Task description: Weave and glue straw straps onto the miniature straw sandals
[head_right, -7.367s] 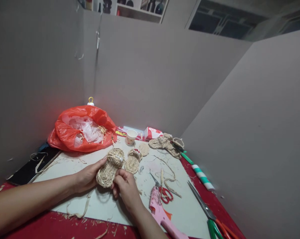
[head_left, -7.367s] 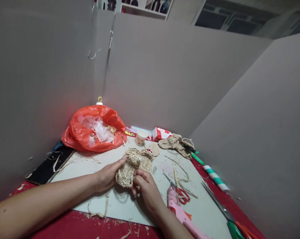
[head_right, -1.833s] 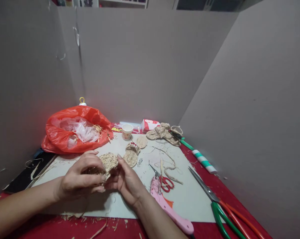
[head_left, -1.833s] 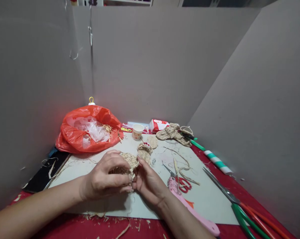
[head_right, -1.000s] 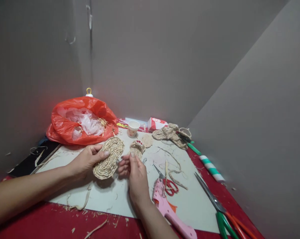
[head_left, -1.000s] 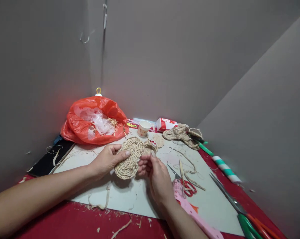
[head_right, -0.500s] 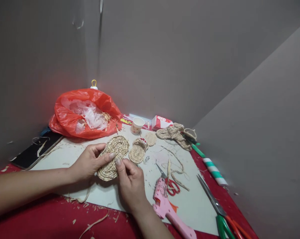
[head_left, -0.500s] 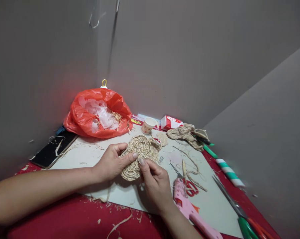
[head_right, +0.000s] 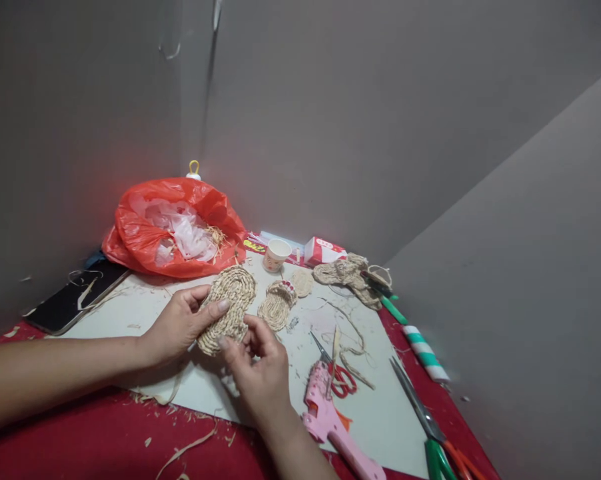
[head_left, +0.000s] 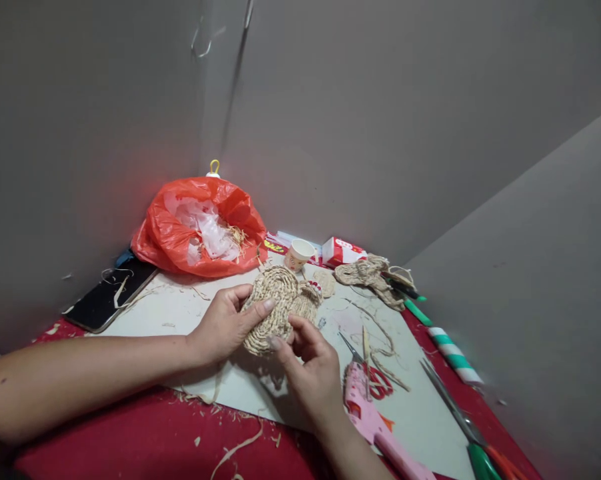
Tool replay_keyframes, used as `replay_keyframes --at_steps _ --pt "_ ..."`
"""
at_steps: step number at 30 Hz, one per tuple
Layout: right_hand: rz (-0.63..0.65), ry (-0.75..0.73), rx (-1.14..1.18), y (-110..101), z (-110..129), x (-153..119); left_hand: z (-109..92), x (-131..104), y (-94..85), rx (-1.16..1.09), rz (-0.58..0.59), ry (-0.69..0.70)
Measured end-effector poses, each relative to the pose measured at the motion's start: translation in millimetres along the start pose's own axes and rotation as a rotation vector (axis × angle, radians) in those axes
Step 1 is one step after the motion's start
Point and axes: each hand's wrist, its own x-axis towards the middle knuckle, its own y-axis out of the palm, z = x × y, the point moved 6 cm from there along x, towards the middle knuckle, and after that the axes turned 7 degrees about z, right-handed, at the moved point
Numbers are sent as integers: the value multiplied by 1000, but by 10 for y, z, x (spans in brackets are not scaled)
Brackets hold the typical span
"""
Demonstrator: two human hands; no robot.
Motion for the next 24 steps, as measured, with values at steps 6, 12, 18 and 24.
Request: replay_keyframes --at_steps 6,12,18,24 --pt "43 -52 -74 59 27 -7 4 -45 29 63 14 15" --pt "118 5 81 55 18 39 40 -42 28 39 14 -10" --pt "215 13 217 62 -43 50 63 -28 39 -103 27 -50" --pt "139 28 169 -4 -57 53 58 -6 32 -89 36 -31"
